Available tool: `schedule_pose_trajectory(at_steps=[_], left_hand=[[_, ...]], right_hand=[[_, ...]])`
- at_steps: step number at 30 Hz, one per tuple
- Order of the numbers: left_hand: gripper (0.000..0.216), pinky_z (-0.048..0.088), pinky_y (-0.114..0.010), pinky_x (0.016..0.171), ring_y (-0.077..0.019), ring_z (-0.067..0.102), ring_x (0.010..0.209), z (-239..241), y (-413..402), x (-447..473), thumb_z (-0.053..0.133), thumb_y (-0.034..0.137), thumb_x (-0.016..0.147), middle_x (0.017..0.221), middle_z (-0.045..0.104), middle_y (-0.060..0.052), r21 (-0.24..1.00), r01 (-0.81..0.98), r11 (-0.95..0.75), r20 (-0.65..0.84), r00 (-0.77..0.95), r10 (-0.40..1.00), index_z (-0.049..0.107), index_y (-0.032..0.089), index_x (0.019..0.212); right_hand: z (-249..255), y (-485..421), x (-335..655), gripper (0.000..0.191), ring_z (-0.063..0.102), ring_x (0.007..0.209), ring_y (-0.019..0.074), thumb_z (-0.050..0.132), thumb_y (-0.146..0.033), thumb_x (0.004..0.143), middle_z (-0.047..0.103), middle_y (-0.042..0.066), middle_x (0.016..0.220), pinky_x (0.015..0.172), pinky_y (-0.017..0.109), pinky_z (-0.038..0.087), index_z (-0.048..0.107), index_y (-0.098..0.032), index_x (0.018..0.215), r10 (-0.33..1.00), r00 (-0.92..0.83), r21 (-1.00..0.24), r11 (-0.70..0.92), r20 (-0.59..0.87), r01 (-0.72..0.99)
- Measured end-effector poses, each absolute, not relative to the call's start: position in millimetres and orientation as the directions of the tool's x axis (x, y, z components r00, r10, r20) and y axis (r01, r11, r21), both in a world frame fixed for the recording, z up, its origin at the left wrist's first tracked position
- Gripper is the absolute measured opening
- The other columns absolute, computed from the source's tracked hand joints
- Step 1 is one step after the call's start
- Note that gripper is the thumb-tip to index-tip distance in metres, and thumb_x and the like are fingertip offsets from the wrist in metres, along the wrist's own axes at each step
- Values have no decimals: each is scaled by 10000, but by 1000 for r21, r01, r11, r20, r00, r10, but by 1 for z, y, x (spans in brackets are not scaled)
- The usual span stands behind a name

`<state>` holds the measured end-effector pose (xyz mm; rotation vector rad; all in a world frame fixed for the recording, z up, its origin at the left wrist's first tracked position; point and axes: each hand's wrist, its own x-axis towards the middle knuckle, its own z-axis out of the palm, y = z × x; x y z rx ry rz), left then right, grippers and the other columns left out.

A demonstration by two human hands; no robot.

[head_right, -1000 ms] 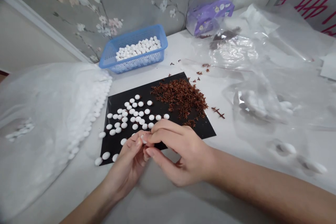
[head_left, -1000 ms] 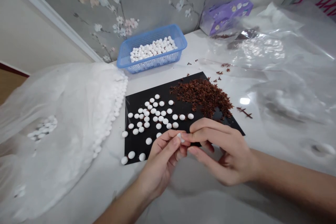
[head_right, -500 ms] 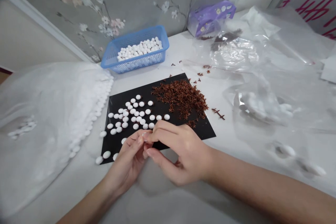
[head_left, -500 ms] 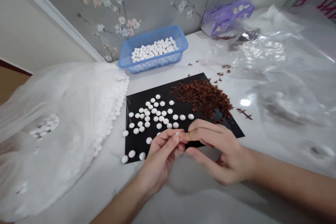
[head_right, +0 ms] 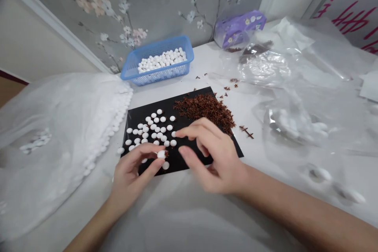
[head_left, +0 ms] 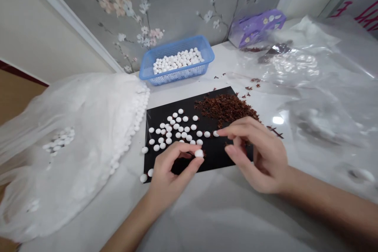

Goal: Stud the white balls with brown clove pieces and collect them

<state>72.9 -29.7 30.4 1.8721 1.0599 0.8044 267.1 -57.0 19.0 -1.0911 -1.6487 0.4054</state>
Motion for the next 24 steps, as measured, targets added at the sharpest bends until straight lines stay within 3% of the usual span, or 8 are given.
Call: schedule_pose_trajectory(at_steps=[2, 3, 6, 11, 16, 20, 24], left_hand=[[157, 463, -312, 818, -161, 585, 886, 32, -25, 65, 623, 159, 777, 915, 672, -25, 619, 490, -614, 311, 564, 764, 633, 212, 924], [171, 448, -331, 856, -174, 568, 937, 32, -23, 62, 625, 149, 771, 940, 668, -31, 501, 523, -690, 344, 611, 713, 633, 209, 931], [178, 430, -352, 905, -193, 517, 1038, 28, -20, 59, 589, 154, 794, 1024, 647, -50, 330, 588, -738, 306, 673, 673, 628, 195, 962], [259, 402, -383, 966, -209, 467, 1130, 23, -19, 61, 522, 162, 831, 1128, 619, -52, 225, 642, -732, 225, 697, 681, 609, 197, 1073], [330, 393, -381, 979, -204, 472, 1132, 34, -17, 51, 517, 198, 845, 1171, 594, -56, 198, 686, -701, 212, 668, 713, 534, 197, 1174], [357, 421, -370, 942, -204, 498, 1091, 47, -23, 21, 519, 241, 849, 1170, 583, -47, 224, 775, -591, 220, 551, 805, 485, 228, 1204], [357, 445, -380, 896, -222, 523, 1050, 44, -44, -22, 543, 282, 834, 1126, 583, -41, 246, 847, -471, 238, 418, 877, 490, 269, 1186]], right_hand=[[18, -50, 269, 131, 450, 519, 97, 513, -158, 817, 516, 21, 741, 443, 238, 379, 583, -184, 923, 840, 115, -759, 411, 531, 505], [16, -46, 271, 113, 427, 491, 85, 514, -161, 816, 508, 15, 737, 439, 236, 374, 591, -185, 895, 855, 161, -773, 345, 493, 532], [13, -35, 275, 110, 379, 442, 64, 542, -185, 793, 510, 4, 750, 439, 237, 377, 623, -187, 868, 916, 173, -747, 175, 363, 641], [8, -33, 277, 161, 486, 496, 75, 568, -240, 778, 575, -5, 858, 494, 249, 414, 655, -214, 911, 978, 6, -579, 120, 210, 806], [4, -37, 276, 167, 573, 607, 103, 488, -231, 840, 582, 0, 934, 512, 242, 421, 643, -224, 902, 968, -136, -482, 224, 211, 847], [3, -36, 275, 133, 569, 579, 100, 475, -221, 849, 584, 14, 998, 495, 249, 418, 596, -195, 897, 961, -191, -468, 266, 201, 843], [6, -39, 272, 86, 589, 597, 104, 494, -232, 852, 631, -5, 957, 541, 245, 443, 564, -202, 892, 966, -139, -552, 240, 219, 798]])
